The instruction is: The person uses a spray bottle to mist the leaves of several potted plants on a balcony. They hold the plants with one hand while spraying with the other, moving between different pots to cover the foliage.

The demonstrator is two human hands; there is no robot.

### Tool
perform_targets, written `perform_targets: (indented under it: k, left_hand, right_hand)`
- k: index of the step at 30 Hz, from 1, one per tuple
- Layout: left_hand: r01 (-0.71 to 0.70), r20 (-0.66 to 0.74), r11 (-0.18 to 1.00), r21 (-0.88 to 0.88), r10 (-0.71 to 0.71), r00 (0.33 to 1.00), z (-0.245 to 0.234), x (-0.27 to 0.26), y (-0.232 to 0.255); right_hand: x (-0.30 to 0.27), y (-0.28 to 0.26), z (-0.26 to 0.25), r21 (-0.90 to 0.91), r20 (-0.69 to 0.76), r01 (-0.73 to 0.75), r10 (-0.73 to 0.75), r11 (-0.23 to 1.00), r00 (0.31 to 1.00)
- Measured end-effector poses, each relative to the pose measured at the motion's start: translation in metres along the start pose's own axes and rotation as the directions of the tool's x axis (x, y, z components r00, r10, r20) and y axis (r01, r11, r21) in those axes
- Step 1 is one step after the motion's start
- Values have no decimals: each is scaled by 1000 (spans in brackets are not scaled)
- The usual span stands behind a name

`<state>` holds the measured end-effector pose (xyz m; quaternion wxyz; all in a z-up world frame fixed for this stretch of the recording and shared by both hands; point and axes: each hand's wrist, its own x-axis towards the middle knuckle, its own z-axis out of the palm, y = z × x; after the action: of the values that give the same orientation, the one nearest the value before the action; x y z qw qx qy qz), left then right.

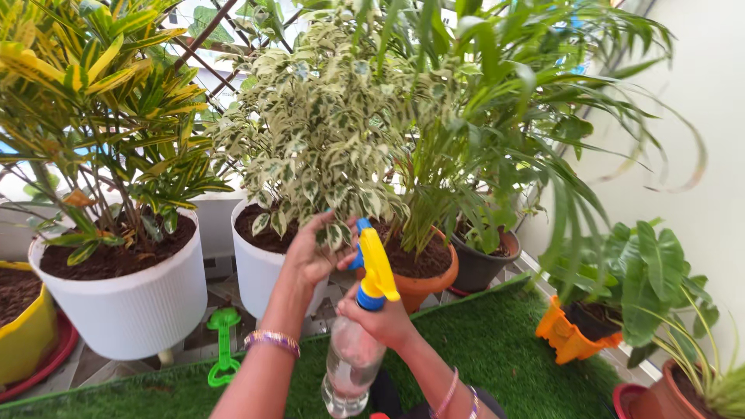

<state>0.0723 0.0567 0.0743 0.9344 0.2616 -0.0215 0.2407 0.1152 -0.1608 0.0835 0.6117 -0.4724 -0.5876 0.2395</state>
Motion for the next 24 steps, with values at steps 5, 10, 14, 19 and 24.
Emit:
perform_targets:
  k: [5, 10, 14, 19, 24]
  left_hand:
    - [-36, -42, 998, 52, 38, 998, 16, -16, -4]
    - [-69, 3, 995, -77, 70, 998, 12, -24, -6]
    - [-83, -2, 995, -57, 83, 997, 5, -26, -5]
    - [-145, -93, 988, -59, 139, 986, 8, -29, -13]
    - [-149, -113, 985, -88, 138, 984, 9, -29, -18]
  right_hand:
    - [6, 22, -4, -69, -68, -124, 119, 990, 991]
    - [8, 35, -2, -111, -70, -151, 144, 982, 987]
    - [9, 38, -3, -150, -63, -181, 173, 972, 983]
    - [10, 32, -7, -100, -14, -197, 197, 975, 980]
    - [10, 17, -5, -112, -18, -265, 264, 958, 964]
